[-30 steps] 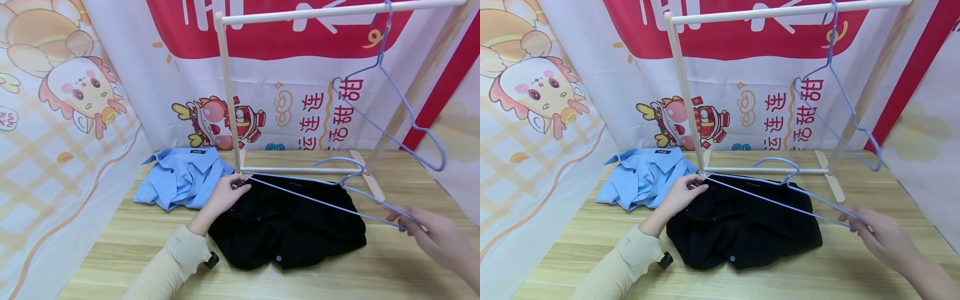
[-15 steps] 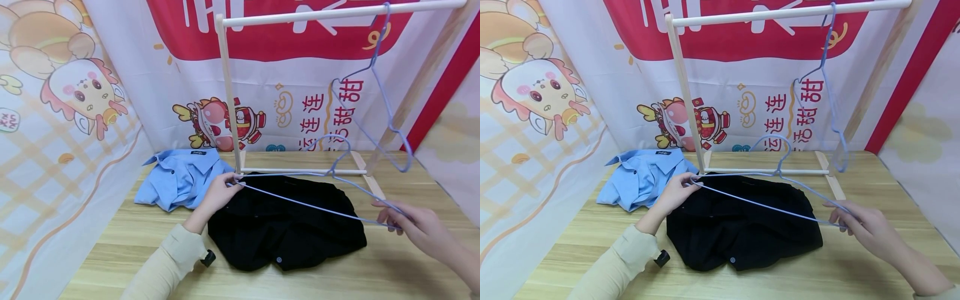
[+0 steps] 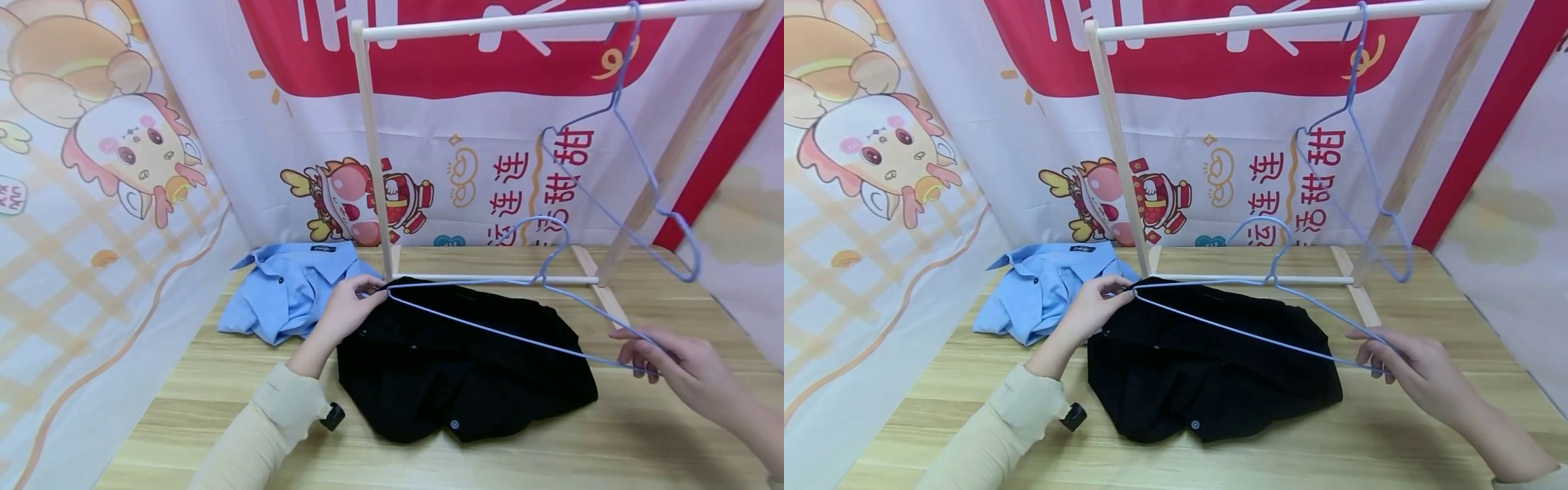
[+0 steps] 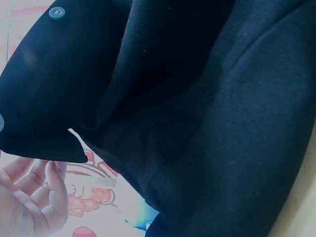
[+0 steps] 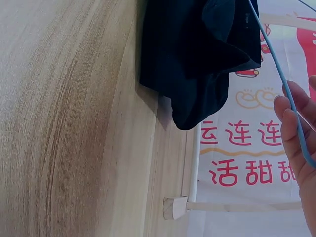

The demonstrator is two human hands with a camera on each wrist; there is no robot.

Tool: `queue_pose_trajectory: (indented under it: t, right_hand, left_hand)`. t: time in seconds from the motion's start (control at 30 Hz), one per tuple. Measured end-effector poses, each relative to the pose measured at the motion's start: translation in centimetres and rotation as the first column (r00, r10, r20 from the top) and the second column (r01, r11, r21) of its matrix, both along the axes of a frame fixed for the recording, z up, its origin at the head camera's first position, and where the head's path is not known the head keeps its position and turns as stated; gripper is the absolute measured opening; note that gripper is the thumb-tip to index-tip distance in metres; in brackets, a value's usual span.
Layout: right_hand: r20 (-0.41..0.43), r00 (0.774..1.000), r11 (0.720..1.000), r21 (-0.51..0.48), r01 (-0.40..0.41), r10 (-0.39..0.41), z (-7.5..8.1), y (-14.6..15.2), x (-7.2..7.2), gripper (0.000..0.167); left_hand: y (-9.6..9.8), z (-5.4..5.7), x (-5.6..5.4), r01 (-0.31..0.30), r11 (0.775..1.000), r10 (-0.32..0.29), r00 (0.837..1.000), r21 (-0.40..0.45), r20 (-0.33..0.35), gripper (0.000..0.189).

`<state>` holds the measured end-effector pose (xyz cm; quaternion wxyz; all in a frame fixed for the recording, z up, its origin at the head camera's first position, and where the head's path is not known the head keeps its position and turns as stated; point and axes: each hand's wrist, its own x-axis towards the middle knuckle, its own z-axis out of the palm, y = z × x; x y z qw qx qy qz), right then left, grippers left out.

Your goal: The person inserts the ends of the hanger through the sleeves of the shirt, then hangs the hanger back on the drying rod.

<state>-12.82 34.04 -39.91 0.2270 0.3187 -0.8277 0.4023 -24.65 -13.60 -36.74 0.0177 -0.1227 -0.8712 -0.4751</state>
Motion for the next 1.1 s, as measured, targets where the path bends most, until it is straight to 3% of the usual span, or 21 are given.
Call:
queue_pose_trajectory:
  t: [0.4,0.83,1.1]
  right_hand:
    - [-0.012,0.999,0.995,0.091,0.051,-0.05,1.0,-0.3,0.1,0.042]
    - [-0.046,0.999,1.0,0.015,0.012,-0.011,1.1,-0.6,-0.5,0.045]
    - [-0.062,0.998,0.998,0.058,0.009,-0.005,1.0,-0.7,-0.6,0.043]
  left_hand:
    - [-0.2,0.7,0.5,-0.047,0.997,0.051,0.996,0.054,-0.08,0.018]
    - [-0.2,1.5,1.2,-0.06,0.996,0.068,0.991,0.073,-0.118,0.016]
    - [-0.1,1.8,1.7,-0.068,0.996,0.075,0.989,0.06,-0.127,0.016]
